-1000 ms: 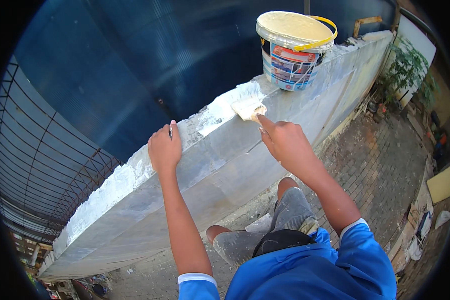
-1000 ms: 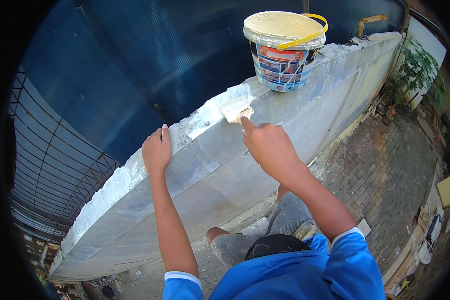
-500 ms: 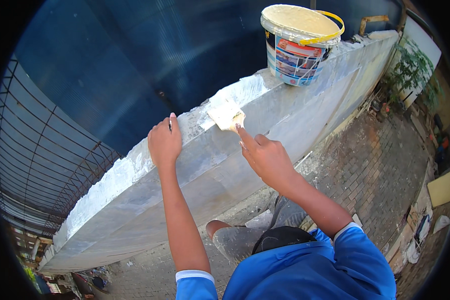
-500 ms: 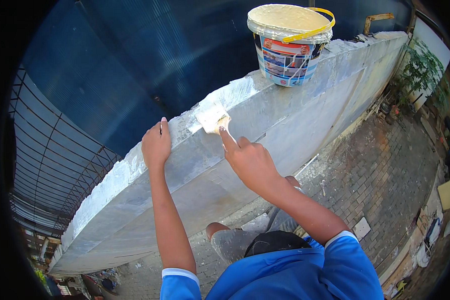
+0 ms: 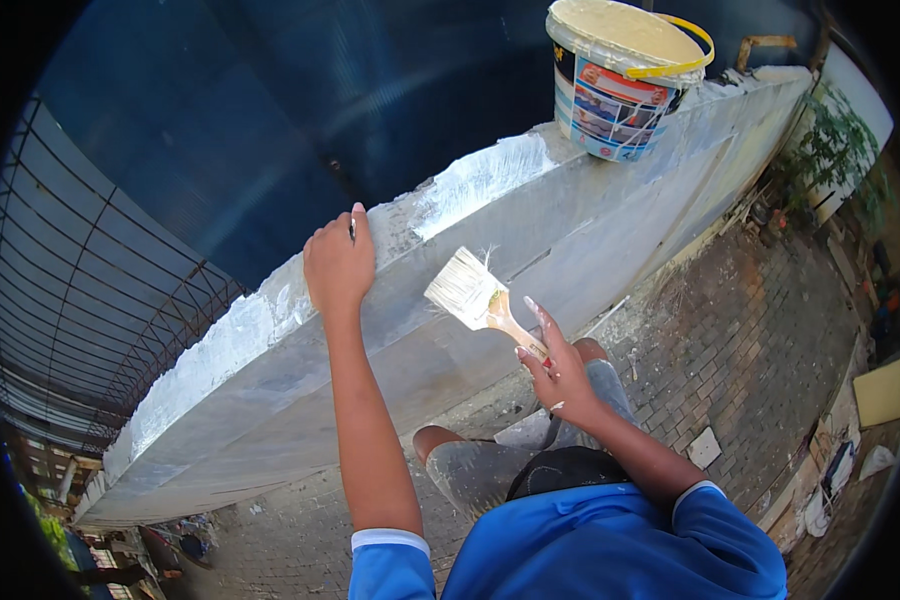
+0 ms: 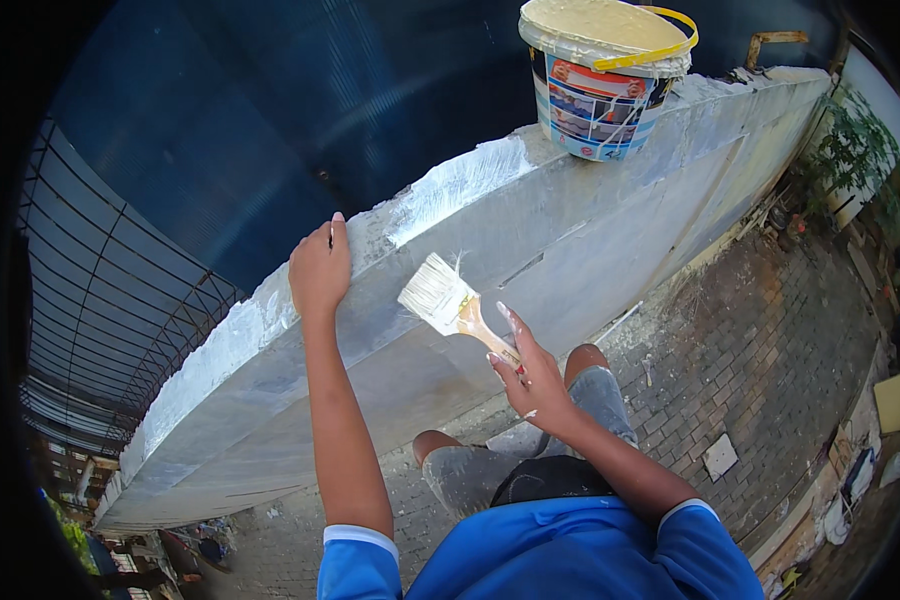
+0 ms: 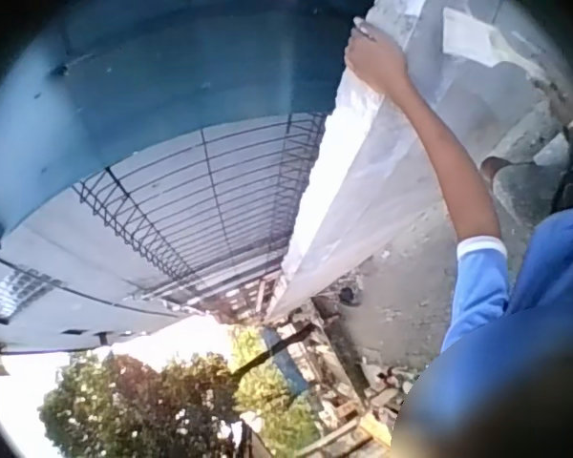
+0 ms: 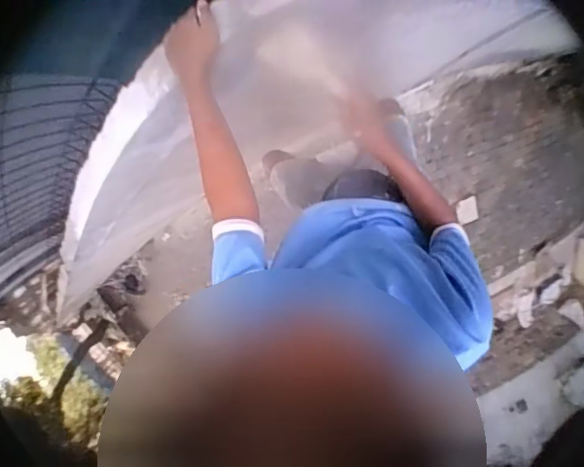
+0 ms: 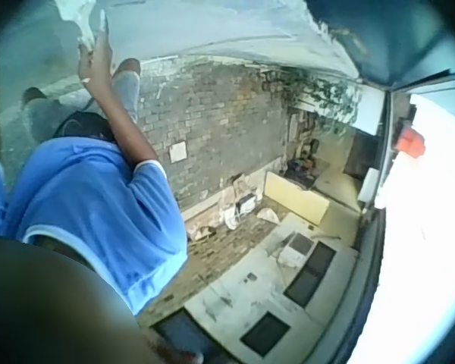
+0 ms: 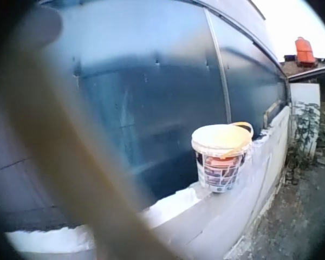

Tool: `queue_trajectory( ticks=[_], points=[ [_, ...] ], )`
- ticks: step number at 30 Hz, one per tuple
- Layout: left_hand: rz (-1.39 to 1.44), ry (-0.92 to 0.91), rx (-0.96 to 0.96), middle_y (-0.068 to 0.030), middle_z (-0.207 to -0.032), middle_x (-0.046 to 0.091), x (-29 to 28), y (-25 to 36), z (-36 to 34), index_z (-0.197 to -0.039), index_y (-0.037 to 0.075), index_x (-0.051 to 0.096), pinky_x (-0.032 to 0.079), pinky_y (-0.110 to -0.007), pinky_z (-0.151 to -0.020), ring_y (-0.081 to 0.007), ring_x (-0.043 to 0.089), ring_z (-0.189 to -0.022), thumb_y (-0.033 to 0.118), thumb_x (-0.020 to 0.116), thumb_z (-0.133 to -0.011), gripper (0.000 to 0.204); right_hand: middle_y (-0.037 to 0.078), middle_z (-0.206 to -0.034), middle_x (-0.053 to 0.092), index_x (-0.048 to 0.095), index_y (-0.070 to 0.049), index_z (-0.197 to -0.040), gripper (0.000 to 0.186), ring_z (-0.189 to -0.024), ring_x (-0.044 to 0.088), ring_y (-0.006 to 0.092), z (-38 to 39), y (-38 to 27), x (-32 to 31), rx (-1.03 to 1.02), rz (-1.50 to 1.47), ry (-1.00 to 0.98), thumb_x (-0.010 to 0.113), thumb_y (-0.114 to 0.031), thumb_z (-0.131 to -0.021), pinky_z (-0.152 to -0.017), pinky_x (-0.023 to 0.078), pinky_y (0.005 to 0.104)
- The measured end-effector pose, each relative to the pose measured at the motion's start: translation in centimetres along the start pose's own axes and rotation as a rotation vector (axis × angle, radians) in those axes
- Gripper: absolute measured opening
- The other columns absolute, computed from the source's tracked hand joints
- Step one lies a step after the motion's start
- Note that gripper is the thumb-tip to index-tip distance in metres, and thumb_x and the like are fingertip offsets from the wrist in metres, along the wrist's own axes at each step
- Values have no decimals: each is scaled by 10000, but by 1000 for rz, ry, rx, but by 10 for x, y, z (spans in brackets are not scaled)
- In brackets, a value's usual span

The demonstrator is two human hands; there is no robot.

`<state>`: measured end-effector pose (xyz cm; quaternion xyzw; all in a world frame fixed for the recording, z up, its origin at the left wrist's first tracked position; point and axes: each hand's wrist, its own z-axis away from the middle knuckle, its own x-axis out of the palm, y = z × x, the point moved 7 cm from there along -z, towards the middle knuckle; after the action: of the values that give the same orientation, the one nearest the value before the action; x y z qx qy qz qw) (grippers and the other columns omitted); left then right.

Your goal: The person paints a concrete wall with white paint using a brush, dipping the brush into a paint bucket and applying the paint to the wall in strokes.

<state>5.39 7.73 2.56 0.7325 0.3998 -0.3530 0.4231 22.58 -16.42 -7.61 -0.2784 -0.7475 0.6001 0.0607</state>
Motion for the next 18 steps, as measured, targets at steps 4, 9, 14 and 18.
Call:
queue_trajectory(
  ticks=[4,9,14,18],
  points=[
    [24,-37,5,-199,-1022,694,-2,3,-3,-1038,9,713,416,-466,-981,-367,609,-1015,373,362,-1020,506,39,-748,505,516,-11,-1165,201,-601,487,115,-12,52,58,156,-348,-275,498,-162,-1033,-556,421,281],
    [36,-20,5,-202,-1014,694,-1,0,0,-1022,7,714,418,-466,-978,-368,612,-1006,367,359,-1020,507,-29,-707,407,484,-80,-924,287,-572,363,61,-21,100,122,433,-832,-320,374,-292,-1084,-506,313,238],
    [57,-3,0,-205,-1006,696,-5,6,-1,-1019,3,717,423,-468,-972,-370,616,-995,364,358,-1020,509,-37,-703,415,497,-84,-924,278,-560,363,55,-8,153,143,493,-838,-405,407,-297,-1077,-503,326,241],
    [23,-40,-36,-197,-1027,699,-3,1,-2,-1049,8,717,420,-461,-985,-367,617,-1005,374,357,-1020,514,-30,-660,389,469,-78,-878,307,-552,368,72,22,186,134,630,-665,-473,414,-310,-1072,-497,323,257]
  ],
)
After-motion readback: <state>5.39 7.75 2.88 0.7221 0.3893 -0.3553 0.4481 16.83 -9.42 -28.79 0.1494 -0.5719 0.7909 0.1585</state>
